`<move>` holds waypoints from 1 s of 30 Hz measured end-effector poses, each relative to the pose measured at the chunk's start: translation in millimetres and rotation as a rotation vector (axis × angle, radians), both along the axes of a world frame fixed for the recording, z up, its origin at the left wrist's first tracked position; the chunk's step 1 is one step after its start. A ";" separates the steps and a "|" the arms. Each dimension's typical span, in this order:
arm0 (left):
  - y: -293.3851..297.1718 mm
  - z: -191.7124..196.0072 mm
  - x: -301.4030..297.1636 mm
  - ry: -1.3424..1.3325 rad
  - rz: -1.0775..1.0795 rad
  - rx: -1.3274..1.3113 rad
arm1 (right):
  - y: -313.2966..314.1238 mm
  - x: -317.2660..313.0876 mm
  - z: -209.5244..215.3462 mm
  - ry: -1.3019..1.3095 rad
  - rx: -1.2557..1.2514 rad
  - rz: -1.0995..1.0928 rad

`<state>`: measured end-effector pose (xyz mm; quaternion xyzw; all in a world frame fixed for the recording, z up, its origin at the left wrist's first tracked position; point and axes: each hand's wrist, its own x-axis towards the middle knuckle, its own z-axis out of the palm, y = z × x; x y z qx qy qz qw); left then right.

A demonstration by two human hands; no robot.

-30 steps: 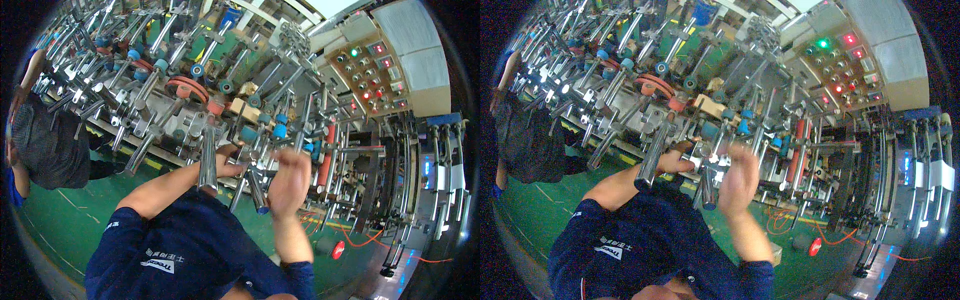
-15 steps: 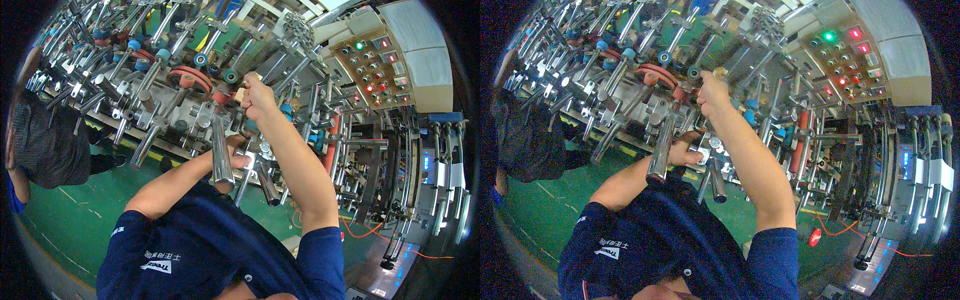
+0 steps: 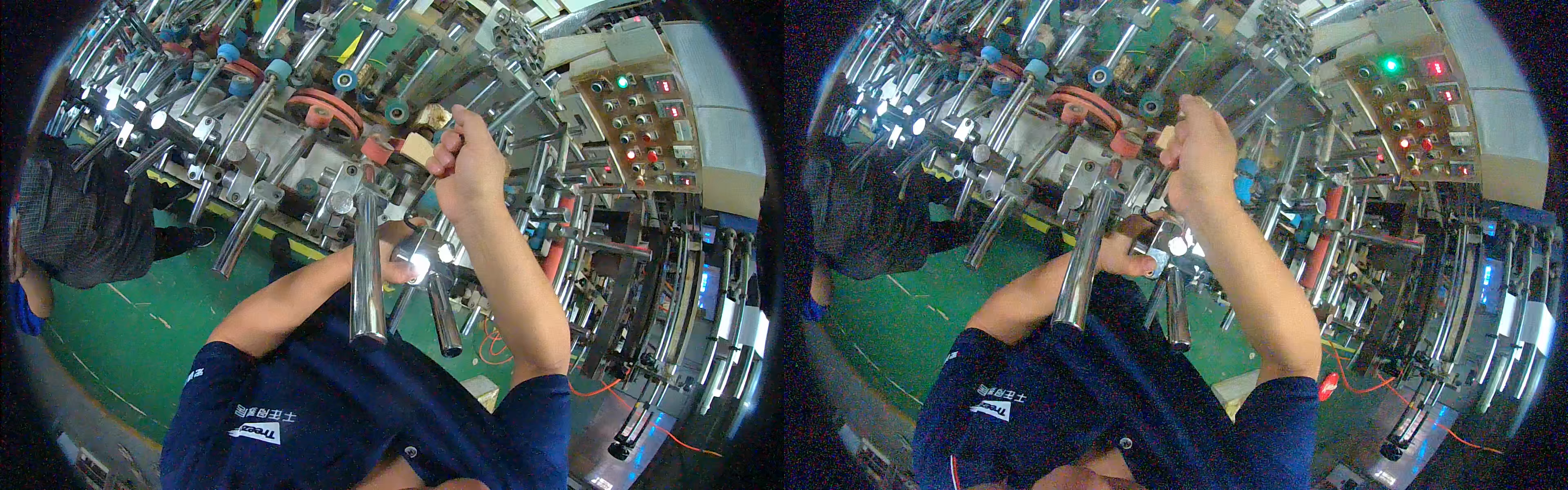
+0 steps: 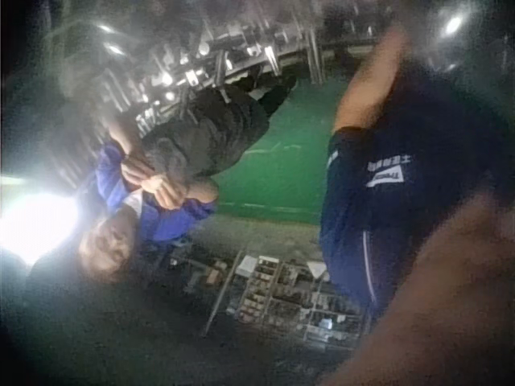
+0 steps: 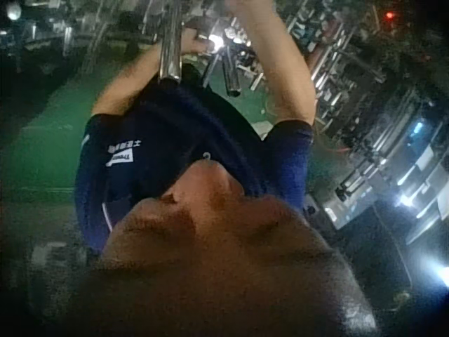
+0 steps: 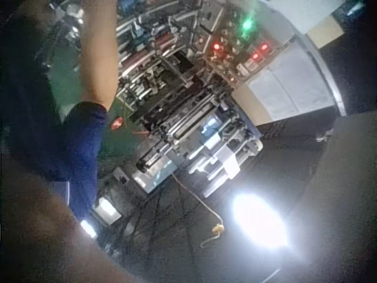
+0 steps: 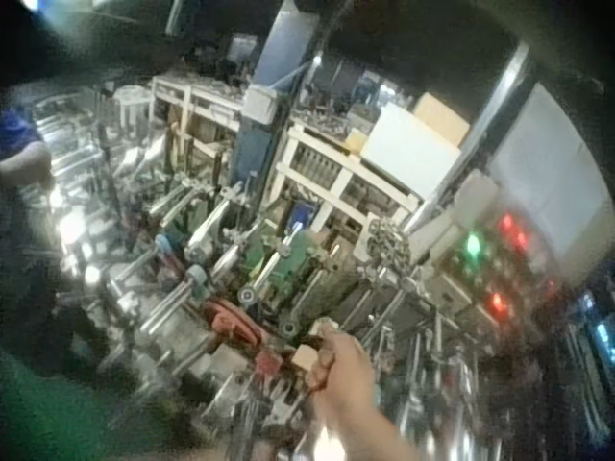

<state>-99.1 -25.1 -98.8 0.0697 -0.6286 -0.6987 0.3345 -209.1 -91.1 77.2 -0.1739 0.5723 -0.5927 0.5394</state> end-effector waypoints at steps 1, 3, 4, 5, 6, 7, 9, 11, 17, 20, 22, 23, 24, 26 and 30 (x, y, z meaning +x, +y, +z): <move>2.6 0.3 3.9 -0.057 0.040 -0.031 | 1.7 -3.8 -2.7 -0.024 -0.002 0.011; 3.5 8.6 4.9 -0.050 0.038 0.020 | 1.8 -3.8 -0.8 -0.015 0.020 -0.010; 4.9 16.0 8.6 -0.102 -0.010 0.114 | 1.5 -3.4 1.9 -0.005 0.025 -0.021; 4.6 24.4 12.3 -0.158 -0.054 0.208 | 1.4 -2.6 1.7 0.042 0.029 -0.043; -2.3 25.1 8.1 -0.188 -0.003 0.075 | 0.0 0.5 0.4 0.091 0.029 -0.065; -2.4 27.2 8.5 -0.238 -0.010 0.089 | 0.2 3.5 2.5 0.140 0.030 -0.089; -2.7 34.0 7.2 -0.287 -0.009 0.107 | 6.6 10.6 10.9 0.162 0.000 -0.122; -2.7 23.9 -1.9 -0.283 0.007 0.117 | 6.9 11.6 13.9 0.162 -0.090 -0.124; 0.1 7.4 1.9 -0.222 0.014 0.015 | 19.0 31.5 23.8 0.200 -0.062 -0.190; 1.7 26.1 9.1 -0.209 -0.090 0.120 | 27.4 24.0 10.8 0.193 -0.098 -0.159; 0.4 34.4 10.3 -0.123 -0.048 0.154 | 30.2 21.3 11.8 0.203 -0.117 -0.118; 1.6 35.3 10.9 -0.081 -0.029 0.171 | 32.1 12.9 3.5 0.159 -0.157 -0.077; 1.3 35.0 10.4 -0.101 -0.045 0.171 | 30.4 13.2 4.6 0.159 -0.162 -0.087; -0.8 32.0 13.1 -0.142 -0.084 0.170 | 28.6 19.7 6.3 0.160 -0.173 -0.114; -0.8 12.2 1.9 -0.187 -0.020 0.023 | 14.2 22.4 3.8 0.169 -0.142 -0.171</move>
